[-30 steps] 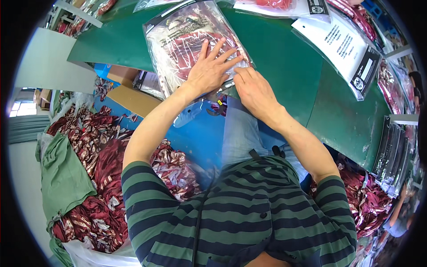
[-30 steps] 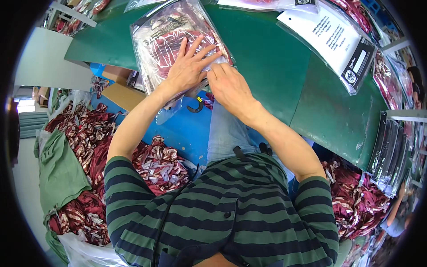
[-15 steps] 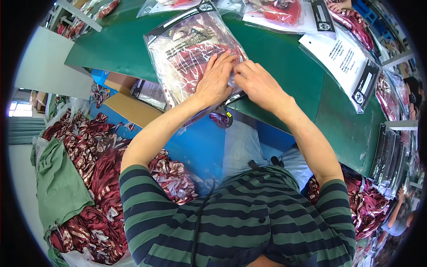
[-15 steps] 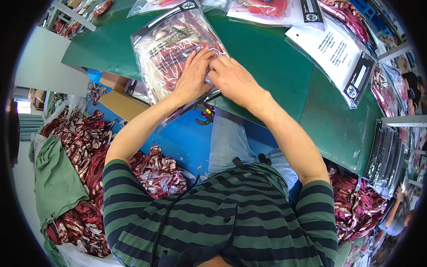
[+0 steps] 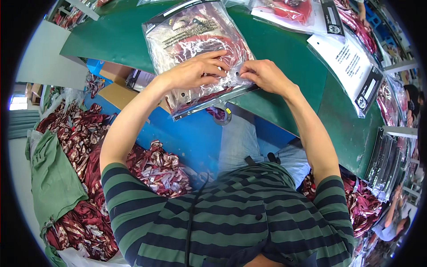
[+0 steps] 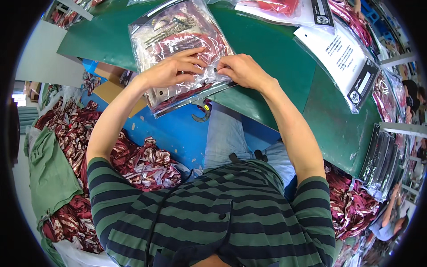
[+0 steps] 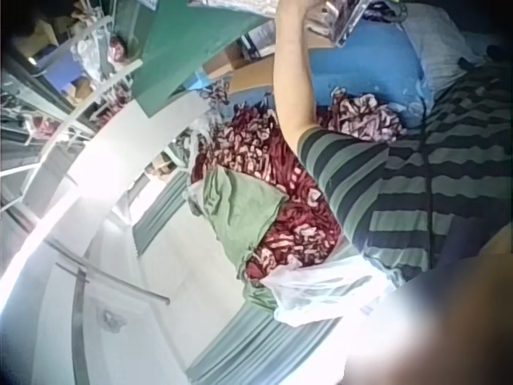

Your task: Fold a piece of textile and place it into a plastic packaging bag with an instruction insert.

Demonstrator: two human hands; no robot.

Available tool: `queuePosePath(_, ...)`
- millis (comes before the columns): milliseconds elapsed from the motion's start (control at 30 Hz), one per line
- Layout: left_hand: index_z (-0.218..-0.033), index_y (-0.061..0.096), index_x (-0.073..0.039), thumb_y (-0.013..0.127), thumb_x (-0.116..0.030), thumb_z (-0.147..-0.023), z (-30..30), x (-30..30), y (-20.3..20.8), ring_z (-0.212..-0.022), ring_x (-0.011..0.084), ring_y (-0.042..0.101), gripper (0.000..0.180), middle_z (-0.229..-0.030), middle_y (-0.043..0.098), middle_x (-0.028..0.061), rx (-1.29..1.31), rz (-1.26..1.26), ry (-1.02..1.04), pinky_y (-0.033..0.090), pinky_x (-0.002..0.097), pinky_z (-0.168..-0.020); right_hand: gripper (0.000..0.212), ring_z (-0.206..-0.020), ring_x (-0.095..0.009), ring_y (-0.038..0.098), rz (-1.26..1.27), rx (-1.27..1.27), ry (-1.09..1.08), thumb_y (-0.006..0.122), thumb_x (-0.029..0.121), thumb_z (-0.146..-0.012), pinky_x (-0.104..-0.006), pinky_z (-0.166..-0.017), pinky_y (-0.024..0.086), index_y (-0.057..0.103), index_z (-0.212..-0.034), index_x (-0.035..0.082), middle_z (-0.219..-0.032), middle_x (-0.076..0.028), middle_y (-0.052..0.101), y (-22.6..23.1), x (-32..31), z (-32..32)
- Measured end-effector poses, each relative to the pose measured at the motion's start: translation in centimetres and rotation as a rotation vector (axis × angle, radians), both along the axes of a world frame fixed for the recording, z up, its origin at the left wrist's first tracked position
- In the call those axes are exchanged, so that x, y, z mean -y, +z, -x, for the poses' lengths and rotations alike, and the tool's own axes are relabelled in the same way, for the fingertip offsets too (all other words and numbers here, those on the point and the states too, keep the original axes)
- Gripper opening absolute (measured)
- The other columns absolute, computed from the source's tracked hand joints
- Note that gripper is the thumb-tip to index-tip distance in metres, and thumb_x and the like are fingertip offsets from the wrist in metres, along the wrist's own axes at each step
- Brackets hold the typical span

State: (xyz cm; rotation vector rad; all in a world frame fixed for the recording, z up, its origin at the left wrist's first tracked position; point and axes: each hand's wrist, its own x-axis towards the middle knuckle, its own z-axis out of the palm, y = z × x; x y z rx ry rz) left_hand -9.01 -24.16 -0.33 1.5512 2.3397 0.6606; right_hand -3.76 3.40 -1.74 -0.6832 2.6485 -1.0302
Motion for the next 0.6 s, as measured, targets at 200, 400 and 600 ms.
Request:
queuePosePath(200,-0.113,0.073,-0.007,0.072,-0.011,-0.087,0.2,0.7,-3.0,-0.149,0.0293,0.035,0.026,-0.132,0.065,0.0020,-0.135,-0.108,-0.008,0.038,0.0477,-0.120,0.008,-0.066,-0.022,0.055,0.054,-0.246,0.080,0.069,0.009,-0.089,-0.0335,-0.066,0.046,0.067,-0.095,0.004,-0.084,-0.005,0.066,-1.8,0.8,1.3)
queuePosePath(400,-0.114,0.073,-0.010,0.071,-0.012,-0.088,1.4,1.0,-5.2,-0.148,0.0291,0.036,0.026,-0.132,0.065,0.0020,-0.180,-0.140,-0.002,0.037,0.0471,-0.120,0.009,-0.069,-0.024,0.057,0.035,-0.263,0.086,0.070,0.010,-0.088,-0.0350,-0.067,0.047,0.066,-0.093,0.004,-0.085,-0.005,0.066,-2.8,1.4,2.4)
queuePosePath(600,-0.116,0.074,-0.012,0.069,-0.014,-0.088,2.3,1.2,-7.1,-0.148,0.0287,0.036,0.028,-0.132,0.064,0.0016,-0.272,-0.161,0.001,0.035,0.0463,-0.122,0.010,-0.070,-0.028,0.058,0.023,-0.257,0.120,0.071,0.012,-0.087,-0.0373,-0.068,0.048,0.066,-0.090,0.003,-0.086,-0.006,0.066,-4.5,2.1,4.2)
